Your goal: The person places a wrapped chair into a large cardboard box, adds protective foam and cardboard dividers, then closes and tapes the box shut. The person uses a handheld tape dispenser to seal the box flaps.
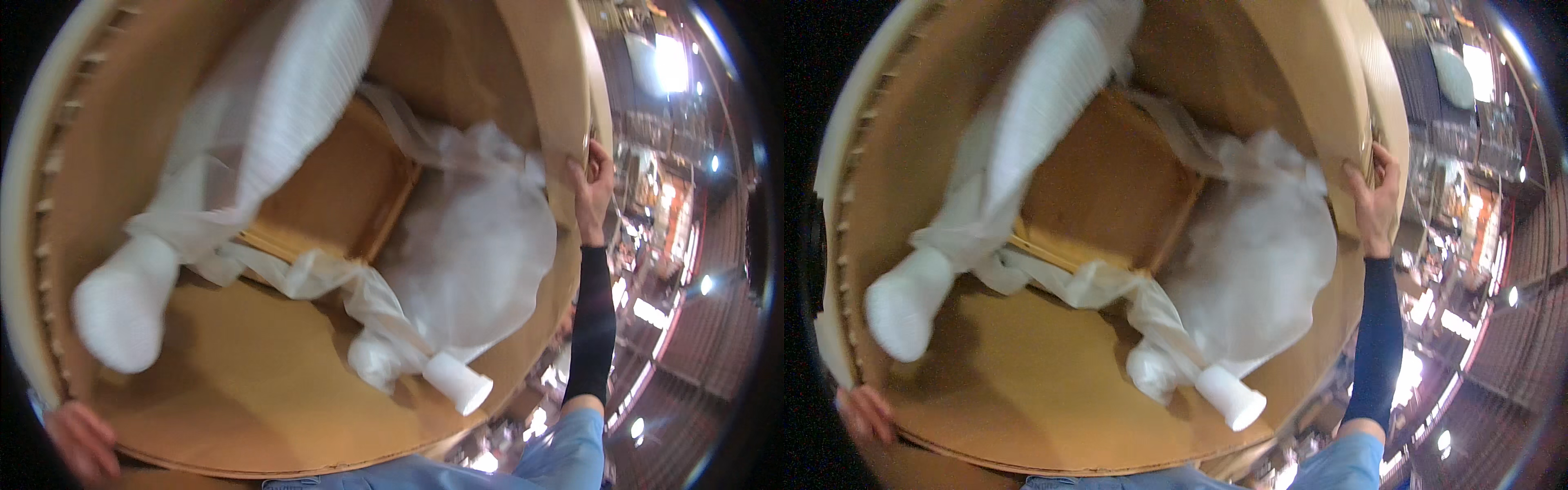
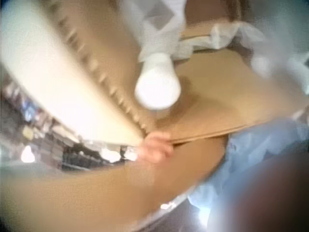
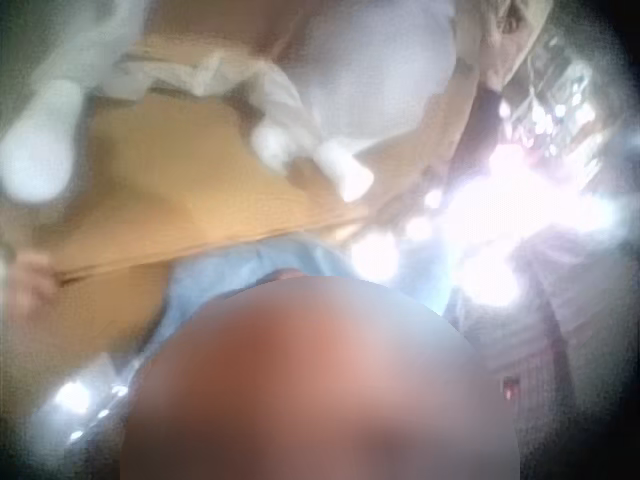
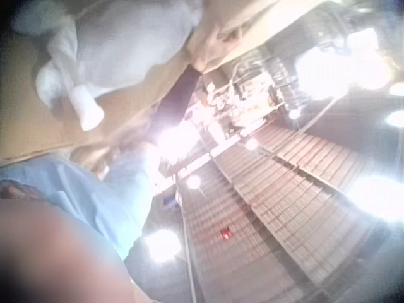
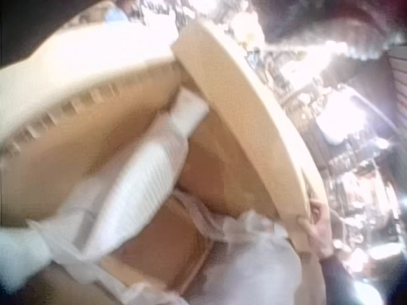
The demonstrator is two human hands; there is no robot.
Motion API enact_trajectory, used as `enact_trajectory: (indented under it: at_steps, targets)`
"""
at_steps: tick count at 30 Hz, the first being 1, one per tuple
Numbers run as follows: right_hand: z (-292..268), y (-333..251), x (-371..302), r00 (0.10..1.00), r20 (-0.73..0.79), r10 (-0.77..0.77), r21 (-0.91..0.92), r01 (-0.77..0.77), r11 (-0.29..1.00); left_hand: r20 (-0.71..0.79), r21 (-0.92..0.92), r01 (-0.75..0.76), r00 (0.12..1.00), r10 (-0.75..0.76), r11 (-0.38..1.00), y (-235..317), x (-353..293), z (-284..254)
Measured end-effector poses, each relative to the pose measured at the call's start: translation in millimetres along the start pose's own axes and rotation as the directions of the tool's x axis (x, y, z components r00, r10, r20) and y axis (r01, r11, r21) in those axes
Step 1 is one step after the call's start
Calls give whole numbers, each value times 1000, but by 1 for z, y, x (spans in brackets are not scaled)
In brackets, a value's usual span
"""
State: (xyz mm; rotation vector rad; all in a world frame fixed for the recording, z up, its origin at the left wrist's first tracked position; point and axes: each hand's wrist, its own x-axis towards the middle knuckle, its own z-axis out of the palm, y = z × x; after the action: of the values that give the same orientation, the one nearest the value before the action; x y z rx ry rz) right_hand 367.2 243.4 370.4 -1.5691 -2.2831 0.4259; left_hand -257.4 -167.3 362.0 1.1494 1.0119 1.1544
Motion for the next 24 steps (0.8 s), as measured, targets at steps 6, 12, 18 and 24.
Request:
enact_trajectory:
  at_steps: [6, 12, 18, 24]
  targets:
    - [51, -152, 93, 906, 3, -423, -9, 423, 906, -37, -21, 121, 992, -122, 992, -16, 18, 32]
    - [48, -200, 133, 921, 253, -296, 148, 265, 953, 90, 116, 78, 992, -89, 990, 9, 34, 59]
    - [45, -200, 136, 906, 306, -292, 222, 230, 948, 567, 463, -20, 775, -279, 886, 27, 62, 123]
    - [44, -196, 134, 902, 322, -286, 163, 245, 956, 78, 203, 212, 970, -231, 956, -15, 206, 121]
